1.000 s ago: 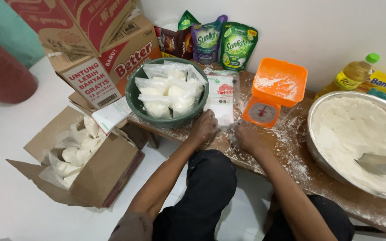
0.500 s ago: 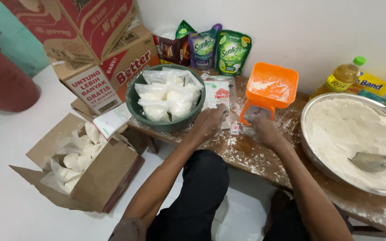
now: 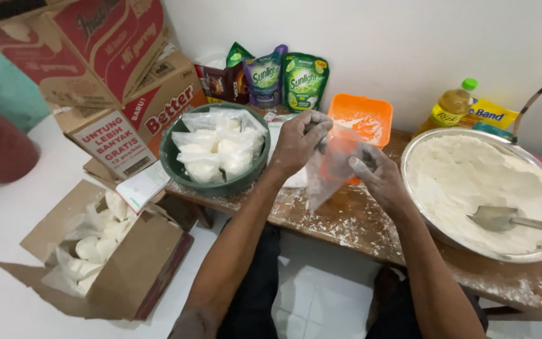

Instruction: Scooping flour from a large bowl into plastic bags and weighing them on a small orange scale.

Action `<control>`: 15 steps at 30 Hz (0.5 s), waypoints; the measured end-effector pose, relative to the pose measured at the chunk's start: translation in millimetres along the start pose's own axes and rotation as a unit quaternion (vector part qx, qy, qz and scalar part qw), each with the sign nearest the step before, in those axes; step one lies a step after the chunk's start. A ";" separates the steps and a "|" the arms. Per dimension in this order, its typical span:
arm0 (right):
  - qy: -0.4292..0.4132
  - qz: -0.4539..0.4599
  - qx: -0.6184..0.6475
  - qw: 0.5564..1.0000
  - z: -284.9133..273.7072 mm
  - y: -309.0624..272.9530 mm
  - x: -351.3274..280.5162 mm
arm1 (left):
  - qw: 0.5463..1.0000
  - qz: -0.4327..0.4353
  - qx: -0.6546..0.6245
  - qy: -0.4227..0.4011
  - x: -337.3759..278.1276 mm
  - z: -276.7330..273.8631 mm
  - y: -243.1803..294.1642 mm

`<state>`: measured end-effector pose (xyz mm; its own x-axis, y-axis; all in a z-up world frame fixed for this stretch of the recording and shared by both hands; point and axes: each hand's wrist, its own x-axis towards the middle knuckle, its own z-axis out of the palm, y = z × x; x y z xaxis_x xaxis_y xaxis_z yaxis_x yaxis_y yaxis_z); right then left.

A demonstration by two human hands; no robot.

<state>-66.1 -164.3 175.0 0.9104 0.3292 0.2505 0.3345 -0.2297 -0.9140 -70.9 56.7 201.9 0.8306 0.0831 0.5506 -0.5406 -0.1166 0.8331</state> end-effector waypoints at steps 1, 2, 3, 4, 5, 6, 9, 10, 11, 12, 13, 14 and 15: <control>0.003 -0.002 -0.002 1.000 -2.9 -7.3 -1.3 | 1.000 0.003 -0.002 -0.002 -1.4 4.4 3.1; -0.006 -0.011 0.051 0.999 -5.0 -14.2 -3.4 | 0.999 -0.020 -0.025 0.008 -4.7 8.3 6.0; -0.015 -0.020 0.103 0.994 -6.7 -20.9 -5.4 | 0.998 -0.044 -0.049 0.018 -7.9 11.9 8.6; -0.014 -0.022 0.101 0.995 -6.2 -21.9 -5.9 | 0.998 -0.041 -0.051 0.018 -9.0 14.6 2.3; -0.006 -0.022 0.110 0.994 -5.3 -22.5 -6.1 | 0.995 -0.071 -0.057 0.030 -10.0 17.0 -4.4; 0.003 -0.020 0.117 0.993 -5.0 -22.4 -8.6 | 0.992 -0.104 -0.064 0.042 -12.9 20.9 -11.8; 0.014 -0.017 0.026 0.999 -10.1 -19.5 -6.3 | 0.992 -0.102 -0.048 0.057 -15.9 20.0 -27.7; 0.011 -0.015 0.025 1.000 -9.4 -21.7 -8.1 | 0.992 -0.104 -0.048 0.059 -17.8 18.6 -20.7; 0.028 -0.004 -0.008 1.000 -8.7 -24.0 -9.9 | 0.993 -0.105 -0.019 0.042 -19.7 17.3 -13.6; 0.045 0.009 -0.041 0.998 -7.7 -25.8 -12.9 | 0.994 -0.106 0.010 0.024 -22.3 16.1 -6.4; 0.043 0.011 -0.040 0.998 -7.3 -20.8 -10.9 | 0.994 -0.109 0.010 0.025 -26.6 16.3 -6.4; 0.059 0.022 0.023 0.998 -7.9 -17.0 -7.0 | 0.988 -0.130 -0.075 0.034 -27.7 16.8 -5.6; 0.074 0.032 0.086 0.993 -8.8 -13.3 -3.4 | 0.975 -0.150 -0.160 0.043 -28.9 17.4 -4.5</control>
<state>-71.4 -170.4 189.1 0.9585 0.1774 0.2231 0.2404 -0.0825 -0.9672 -90.1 37.7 181.3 0.9510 0.1507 0.2701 -0.3001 0.2391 0.9234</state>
